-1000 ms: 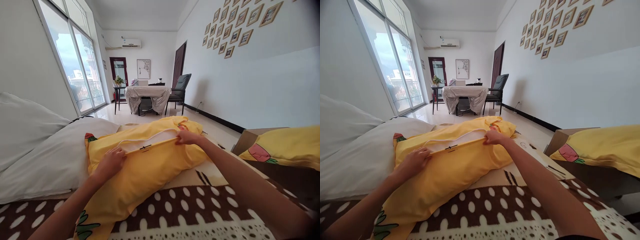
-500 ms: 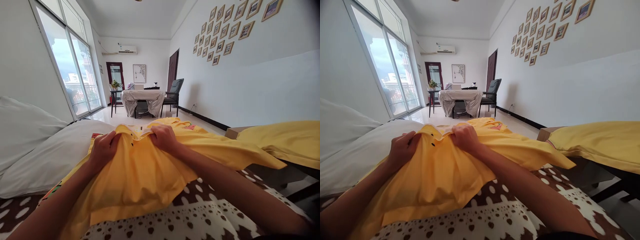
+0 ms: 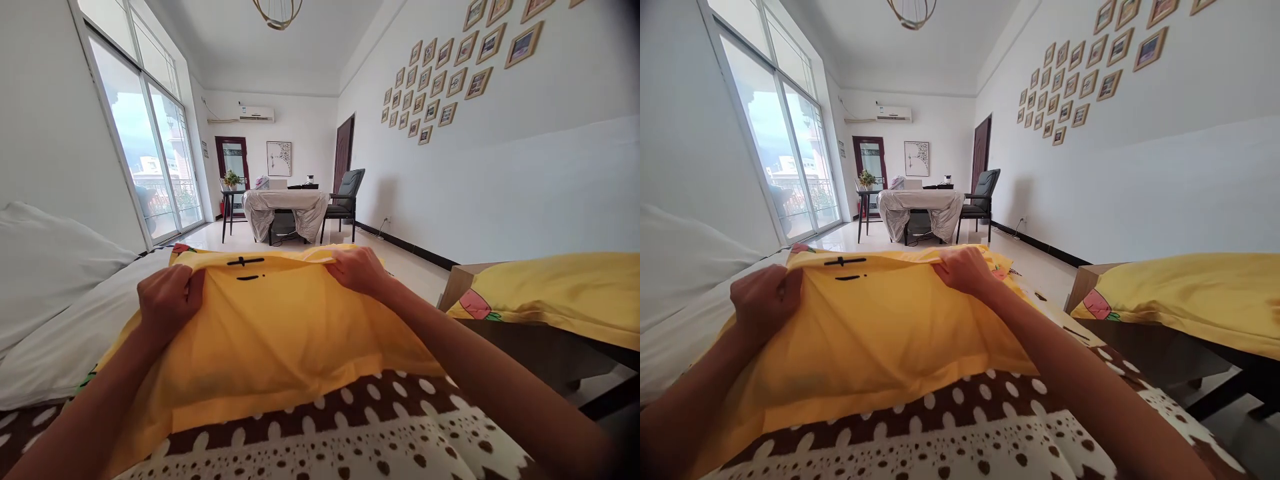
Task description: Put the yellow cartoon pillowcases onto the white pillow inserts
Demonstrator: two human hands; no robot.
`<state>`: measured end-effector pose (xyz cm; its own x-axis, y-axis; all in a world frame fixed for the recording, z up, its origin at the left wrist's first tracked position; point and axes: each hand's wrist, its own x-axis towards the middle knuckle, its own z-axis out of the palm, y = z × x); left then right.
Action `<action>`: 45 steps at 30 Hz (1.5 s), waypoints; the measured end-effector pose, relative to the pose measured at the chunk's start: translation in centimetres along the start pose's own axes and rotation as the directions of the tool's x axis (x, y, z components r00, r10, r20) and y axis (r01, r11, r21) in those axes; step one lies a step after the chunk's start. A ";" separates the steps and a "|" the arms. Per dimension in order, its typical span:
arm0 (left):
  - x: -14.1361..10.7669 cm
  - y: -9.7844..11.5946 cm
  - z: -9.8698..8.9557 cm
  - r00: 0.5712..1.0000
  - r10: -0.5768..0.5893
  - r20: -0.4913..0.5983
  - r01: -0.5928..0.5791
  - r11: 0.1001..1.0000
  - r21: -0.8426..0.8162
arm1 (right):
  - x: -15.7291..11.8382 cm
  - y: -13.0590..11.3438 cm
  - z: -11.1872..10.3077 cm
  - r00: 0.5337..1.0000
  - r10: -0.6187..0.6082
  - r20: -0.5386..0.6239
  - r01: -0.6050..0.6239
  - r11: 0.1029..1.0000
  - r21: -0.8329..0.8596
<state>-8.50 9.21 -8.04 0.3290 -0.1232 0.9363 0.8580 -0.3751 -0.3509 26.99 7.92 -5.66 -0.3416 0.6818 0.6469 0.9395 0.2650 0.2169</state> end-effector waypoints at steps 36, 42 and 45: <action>-11.9 -1.6 -1.6 0.358 -0.198 0.913 0.584 0.810 -0.053 | -3.5 -4.5 1.5 0.990 0.042 0.133 -0.033 0.997 -0.070; -9.9 -1.0 -2.1 0.388 -0.416 0.822 0.635 0.768 0.089 | -3.7 -6.4 -2.0 0.935 0.323 -0.143 -0.185 0.793 0.581; -6.8 0.2 -3.0 0.481 -0.585 0.653 0.706 0.700 0.106 | -3.6 -6.2 -4.0 0.869 0.477 -0.132 -0.205 0.590 0.781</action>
<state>-11.79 7.20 -14.36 -0.0857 0.7600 0.6443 0.8747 -0.2522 0.4138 22.53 1.08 -6.39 0.1543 0.6288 0.7621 0.6064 0.5488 -0.5755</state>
